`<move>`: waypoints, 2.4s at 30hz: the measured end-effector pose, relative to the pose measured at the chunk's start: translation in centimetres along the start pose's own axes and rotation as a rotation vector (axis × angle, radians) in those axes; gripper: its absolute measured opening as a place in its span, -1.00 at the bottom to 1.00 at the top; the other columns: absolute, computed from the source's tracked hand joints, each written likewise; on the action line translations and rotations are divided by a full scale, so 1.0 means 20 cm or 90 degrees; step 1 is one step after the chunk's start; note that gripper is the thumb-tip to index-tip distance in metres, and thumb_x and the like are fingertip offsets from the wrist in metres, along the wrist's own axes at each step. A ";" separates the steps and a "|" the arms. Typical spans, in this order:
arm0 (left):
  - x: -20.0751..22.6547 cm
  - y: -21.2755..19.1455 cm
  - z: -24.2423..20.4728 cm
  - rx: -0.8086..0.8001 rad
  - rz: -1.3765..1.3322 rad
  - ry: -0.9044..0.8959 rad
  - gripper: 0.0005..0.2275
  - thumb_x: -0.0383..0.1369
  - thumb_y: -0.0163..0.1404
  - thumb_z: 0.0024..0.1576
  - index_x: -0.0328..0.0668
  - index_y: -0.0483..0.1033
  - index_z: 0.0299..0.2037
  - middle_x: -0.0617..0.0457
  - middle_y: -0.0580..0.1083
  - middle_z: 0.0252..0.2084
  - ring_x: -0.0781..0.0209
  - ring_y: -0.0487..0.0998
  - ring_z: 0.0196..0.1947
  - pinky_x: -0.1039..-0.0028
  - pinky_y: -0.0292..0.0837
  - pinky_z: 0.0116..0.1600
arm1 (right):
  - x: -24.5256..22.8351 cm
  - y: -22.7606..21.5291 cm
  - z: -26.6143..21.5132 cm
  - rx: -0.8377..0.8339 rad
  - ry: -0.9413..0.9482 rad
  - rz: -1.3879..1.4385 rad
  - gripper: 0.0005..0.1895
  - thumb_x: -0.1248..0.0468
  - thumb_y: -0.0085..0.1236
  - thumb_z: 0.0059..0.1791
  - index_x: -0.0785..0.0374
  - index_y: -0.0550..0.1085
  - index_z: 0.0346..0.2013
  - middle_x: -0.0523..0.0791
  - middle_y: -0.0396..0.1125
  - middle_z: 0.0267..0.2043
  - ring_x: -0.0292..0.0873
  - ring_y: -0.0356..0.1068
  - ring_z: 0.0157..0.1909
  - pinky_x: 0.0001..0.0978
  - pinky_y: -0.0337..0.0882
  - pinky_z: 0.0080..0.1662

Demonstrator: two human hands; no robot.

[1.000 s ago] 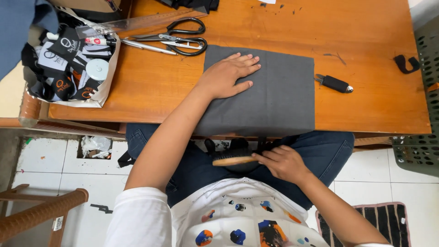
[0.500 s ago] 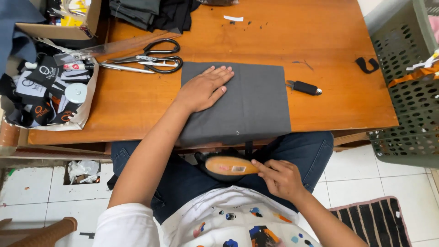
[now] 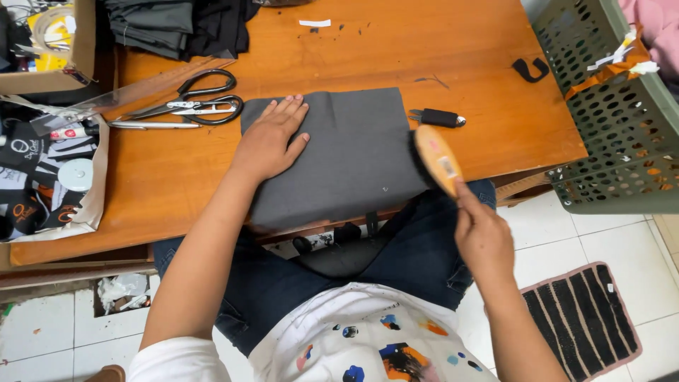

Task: The person holds a piece of dark gray fabric, folds it, and places it on a wooden table. They then use a wooden brush to repeatedly brush the surface of the fabric.

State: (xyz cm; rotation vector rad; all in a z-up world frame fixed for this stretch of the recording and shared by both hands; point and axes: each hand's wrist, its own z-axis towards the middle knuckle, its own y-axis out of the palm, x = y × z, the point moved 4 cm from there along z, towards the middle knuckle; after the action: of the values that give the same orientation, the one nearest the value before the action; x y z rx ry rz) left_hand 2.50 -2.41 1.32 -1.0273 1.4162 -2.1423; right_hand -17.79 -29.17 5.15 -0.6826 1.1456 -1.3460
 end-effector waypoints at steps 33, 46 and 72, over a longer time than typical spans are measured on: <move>0.27 -0.07 -0.22 0.085 -0.033 -0.305 -0.32 -0.13 -0.32 0.05 -0.56 -0.32 0.19 -0.41 -0.23 0.24 -0.17 -0.30 0.28 0.19 -0.45 0.27 | 0.00 0.09 0.60 -0.019 0.087 -0.124 -0.64 0.19 -0.24 -0.08 -0.18 0.35 -0.02 0.05 0.32 -0.47 0.15 0.36 -0.37 -0.05 0.36 -0.26; 0.18 -0.12 -0.33 0.382 -0.376 -0.288 -0.26 0.16 -0.94 -0.05 -0.31 -0.61 0.19 -0.31 -0.43 0.26 -0.22 -0.31 0.27 0.14 -0.43 0.29 | -0.31 0.35 0.53 -0.130 -0.123 0.128 -0.61 0.25 -0.28 -0.13 -0.30 0.38 -0.13 -0.03 0.28 -0.57 0.07 0.35 -0.42 -0.09 0.36 -0.35; 0.04 -0.04 -0.35 0.470 -0.875 -0.180 -0.24 0.27 -0.83 -0.11 0.05 -0.30 0.26 0.11 -0.29 0.31 0.06 -0.42 0.30 0.22 -0.60 0.31 | -0.60 0.14 0.04 0.026 -0.218 0.170 -0.78 0.16 -0.09 -0.16 -0.18 0.45 -0.27 -0.29 0.28 -0.56 -0.18 0.33 -0.56 -0.40 0.33 -0.49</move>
State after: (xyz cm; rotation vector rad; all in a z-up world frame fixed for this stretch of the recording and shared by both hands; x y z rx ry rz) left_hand -3.16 1.68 0.74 -2.1006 -0.5190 -2.6879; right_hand -14.28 -17.39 5.76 -0.6734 0.8943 -0.9797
